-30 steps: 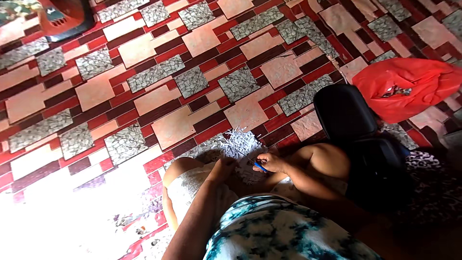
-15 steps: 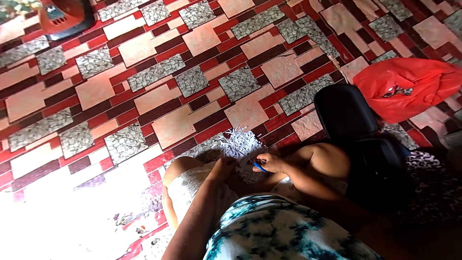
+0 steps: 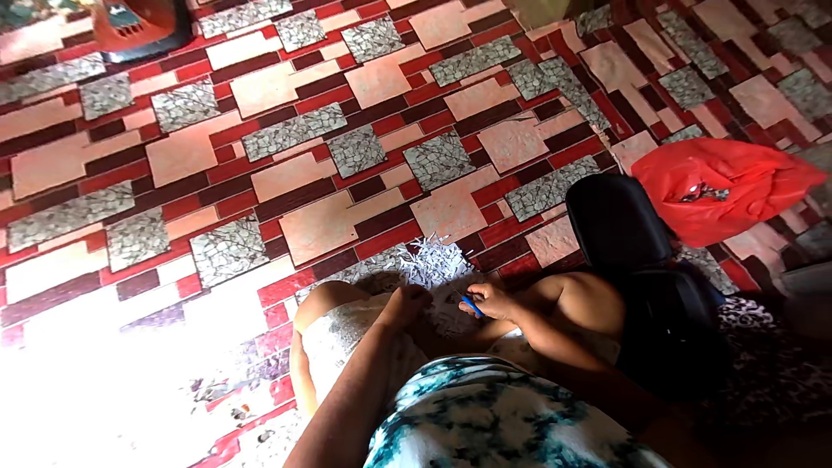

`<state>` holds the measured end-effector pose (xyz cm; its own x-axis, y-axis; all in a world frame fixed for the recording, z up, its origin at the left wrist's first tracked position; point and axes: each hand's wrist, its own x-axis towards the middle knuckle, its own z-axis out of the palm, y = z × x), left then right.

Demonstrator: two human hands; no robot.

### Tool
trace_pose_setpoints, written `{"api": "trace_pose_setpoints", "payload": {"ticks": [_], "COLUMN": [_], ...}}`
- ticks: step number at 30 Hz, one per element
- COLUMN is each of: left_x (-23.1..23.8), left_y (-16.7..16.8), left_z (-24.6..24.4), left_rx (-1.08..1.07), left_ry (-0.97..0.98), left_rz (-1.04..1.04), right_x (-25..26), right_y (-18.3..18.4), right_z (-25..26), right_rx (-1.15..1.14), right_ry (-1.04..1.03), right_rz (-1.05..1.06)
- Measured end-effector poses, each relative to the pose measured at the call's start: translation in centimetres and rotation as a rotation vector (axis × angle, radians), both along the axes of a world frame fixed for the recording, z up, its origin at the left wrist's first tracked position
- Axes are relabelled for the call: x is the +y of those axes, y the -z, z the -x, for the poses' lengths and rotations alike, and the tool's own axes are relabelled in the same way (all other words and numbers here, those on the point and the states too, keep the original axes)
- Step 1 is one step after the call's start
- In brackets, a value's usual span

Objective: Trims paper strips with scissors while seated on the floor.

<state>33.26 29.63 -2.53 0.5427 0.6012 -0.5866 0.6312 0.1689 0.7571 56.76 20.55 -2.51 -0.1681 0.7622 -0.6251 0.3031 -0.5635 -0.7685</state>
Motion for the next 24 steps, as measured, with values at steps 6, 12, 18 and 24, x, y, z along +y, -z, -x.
{"api": "trace_pose_setpoints", "payload": {"ticks": [6, 12, 18, 24], "left_x": [-0.4, -0.1, 0.3, 0.5], "left_y": [-0.4, -0.3, -0.1, 0.5], "left_z": [0.5, 0.6, 0.7, 0.7], "left_rx": [-0.157, -0.194, -0.137, -0.111], "left_ry": [-0.169, -0.203, -0.144, -0.114], "left_rz": [0.117, 0.177, 0.119, 0.096], "right_x": [-1.2, -3.0, -2.9, -2.4], "right_y": [-3.2, -1.0, -1.2, 0.0], "right_z": [3.6, 3.7, 3.3, 3.7], "right_rx": [0.176, 0.048, 0.118, 0.112], "right_ry": [0.411, 0.194, 0.22, 0.207], "right_rz": [0.078, -0.104, -0.015, -0.062]}}
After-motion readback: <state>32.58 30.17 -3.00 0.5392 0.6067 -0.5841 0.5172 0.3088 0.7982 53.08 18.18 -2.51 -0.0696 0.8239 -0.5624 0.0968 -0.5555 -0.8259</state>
